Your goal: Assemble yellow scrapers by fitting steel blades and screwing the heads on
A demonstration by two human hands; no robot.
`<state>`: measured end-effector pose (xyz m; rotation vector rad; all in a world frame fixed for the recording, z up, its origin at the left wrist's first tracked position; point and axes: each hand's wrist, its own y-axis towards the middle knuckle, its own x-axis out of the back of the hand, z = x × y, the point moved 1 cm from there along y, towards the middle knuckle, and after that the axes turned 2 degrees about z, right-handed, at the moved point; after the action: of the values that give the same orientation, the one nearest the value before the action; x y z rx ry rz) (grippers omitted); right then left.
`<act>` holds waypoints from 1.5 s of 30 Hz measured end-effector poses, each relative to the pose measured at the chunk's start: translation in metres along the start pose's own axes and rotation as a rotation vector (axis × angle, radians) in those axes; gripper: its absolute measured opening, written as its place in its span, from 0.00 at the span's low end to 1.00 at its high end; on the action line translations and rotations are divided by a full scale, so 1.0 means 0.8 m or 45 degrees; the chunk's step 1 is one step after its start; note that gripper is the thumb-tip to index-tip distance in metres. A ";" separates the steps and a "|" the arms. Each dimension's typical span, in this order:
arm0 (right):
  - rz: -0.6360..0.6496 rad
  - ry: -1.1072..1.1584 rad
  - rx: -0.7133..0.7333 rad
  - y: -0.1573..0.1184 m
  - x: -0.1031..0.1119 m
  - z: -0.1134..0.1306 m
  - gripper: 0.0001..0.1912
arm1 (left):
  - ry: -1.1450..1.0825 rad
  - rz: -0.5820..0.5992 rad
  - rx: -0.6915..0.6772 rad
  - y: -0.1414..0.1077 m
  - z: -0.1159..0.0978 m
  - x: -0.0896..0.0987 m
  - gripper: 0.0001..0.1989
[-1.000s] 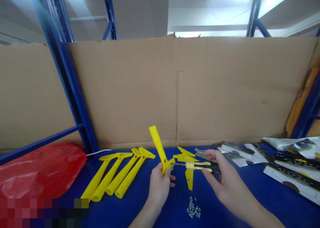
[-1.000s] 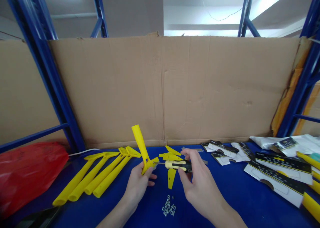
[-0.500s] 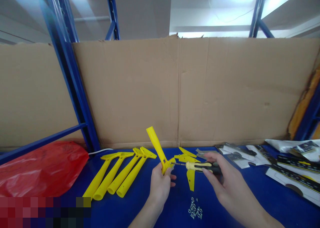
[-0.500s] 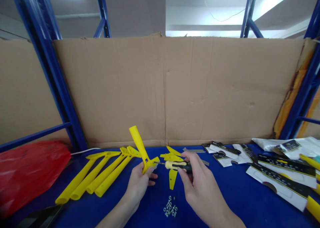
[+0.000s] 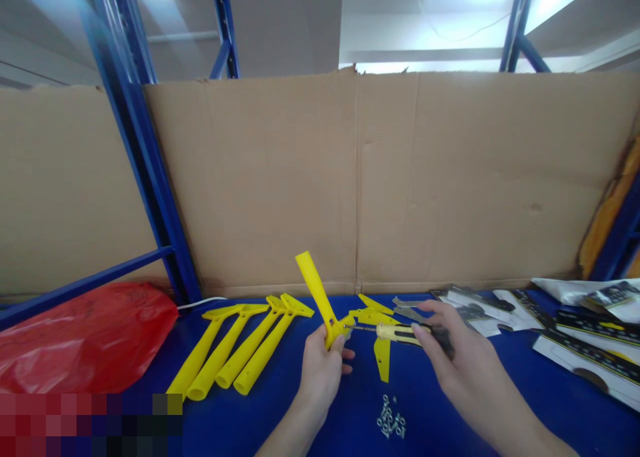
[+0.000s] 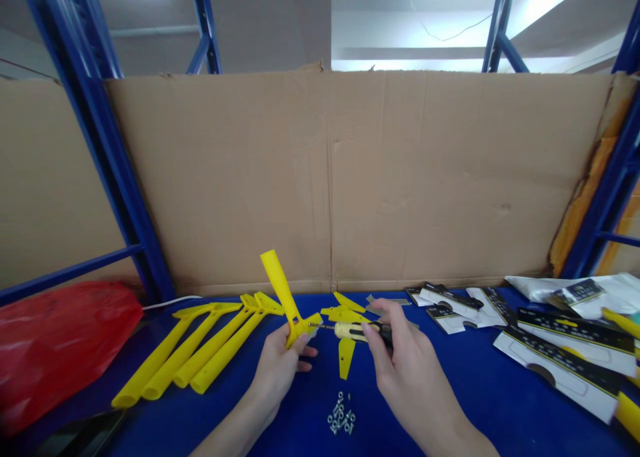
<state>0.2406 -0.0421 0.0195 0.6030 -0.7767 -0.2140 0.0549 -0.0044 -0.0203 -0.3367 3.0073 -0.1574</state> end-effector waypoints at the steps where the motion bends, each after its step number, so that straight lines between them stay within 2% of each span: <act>1: -0.008 -0.006 -0.023 0.001 0.002 0.000 0.12 | 0.007 0.015 -0.008 0.000 0.000 0.000 0.07; 8: 0.033 0.052 0.096 -0.003 0.003 0.002 0.17 | 0.074 0.018 -0.011 0.000 0.001 0.001 0.08; 12: 0.071 0.003 0.007 0.000 0.000 -0.001 0.15 | 0.085 0.013 -0.008 0.002 0.002 0.002 0.09; 15: 0.096 -0.056 -0.080 0.004 0.002 -0.001 0.17 | 0.090 0.026 -0.031 0.002 0.001 0.002 0.08; 18: 0.077 -0.104 -0.004 0.002 0.006 0.001 0.16 | 0.093 0.005 -0.023 0.002 0.000 0.002 0.08; 23: 0.160 -0.021 0.071 -0.004 0.004 0.004 0.18 | 0.077 0.005 -0.004 0.002 0.000 0.001 0.08; 27: 0.132 0.043 0.099 -0.002 0.000 0.002 0.13 | 0.090 0.008 0.001 0.003 -0.001 0.000 0.08; 30: 0.063 -0.043 0.049 0.002 0.000 -0.001 0.11 | 0.093 0.017 -0.007 0.002 -0.001 -0.001 0.08; 34: 0.094 -0.145 -0.086 0.004 0.002 -0.001 0.16 | 0.127 0.047 -0.038 0.002 0.001 0.000 0.08; 37: 0.089 -0.145 -0.027 0.001 0.002 0.003 0.16 | 0.142 0.038 -0.043 0.002 0.002 0.001 0.08; 41: 0.119 -0.009 0.064 -0.003 0.000 0.004 0.16 | 0.132 0.033 -0.033 0.001 0.001 0.001 0.08; 45: 0.061 -0.028 0.010 0.003 0.001 0.004 0.13 | 0.154 0.044 -0.038 0.001 0.003 0.002 0.09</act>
<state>0.2391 -0.0420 0.0230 0.5895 -0.8129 -0.1737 0.0535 -0.0039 -0.0226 -0.2874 3.1359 -0.1344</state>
